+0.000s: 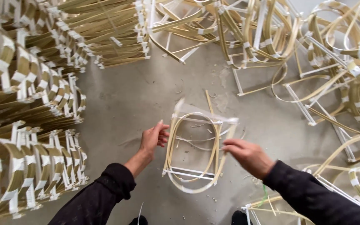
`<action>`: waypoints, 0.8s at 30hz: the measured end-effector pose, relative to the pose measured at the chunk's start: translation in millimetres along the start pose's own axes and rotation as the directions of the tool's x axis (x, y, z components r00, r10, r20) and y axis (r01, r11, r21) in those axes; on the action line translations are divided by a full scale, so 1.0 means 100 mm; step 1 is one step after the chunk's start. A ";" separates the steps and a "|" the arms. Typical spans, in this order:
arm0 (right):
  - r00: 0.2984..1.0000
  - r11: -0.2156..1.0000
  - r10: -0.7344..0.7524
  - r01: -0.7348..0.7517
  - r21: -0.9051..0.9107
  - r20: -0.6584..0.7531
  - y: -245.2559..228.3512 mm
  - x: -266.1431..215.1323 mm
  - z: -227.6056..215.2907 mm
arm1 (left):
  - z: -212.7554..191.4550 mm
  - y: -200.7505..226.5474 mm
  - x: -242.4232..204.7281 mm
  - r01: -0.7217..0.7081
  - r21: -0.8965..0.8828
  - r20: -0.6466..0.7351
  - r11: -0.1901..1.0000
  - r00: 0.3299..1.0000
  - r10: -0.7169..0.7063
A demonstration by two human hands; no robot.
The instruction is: Assembling and tying bamboo or plastic frame components together with white strips.
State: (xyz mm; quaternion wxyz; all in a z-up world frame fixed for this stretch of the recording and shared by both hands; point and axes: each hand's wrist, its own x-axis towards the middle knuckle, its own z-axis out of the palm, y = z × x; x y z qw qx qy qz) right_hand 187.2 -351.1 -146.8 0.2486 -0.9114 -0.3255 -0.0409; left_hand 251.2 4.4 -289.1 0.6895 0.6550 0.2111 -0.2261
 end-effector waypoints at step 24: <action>0.807 0.938 0.260 -0.341 -0.058 -0.529 -0.03 0.41 -1.45 | 0.23 0.07 0.18 -0.421 0.604 -0.054 0.676 0.825 0.562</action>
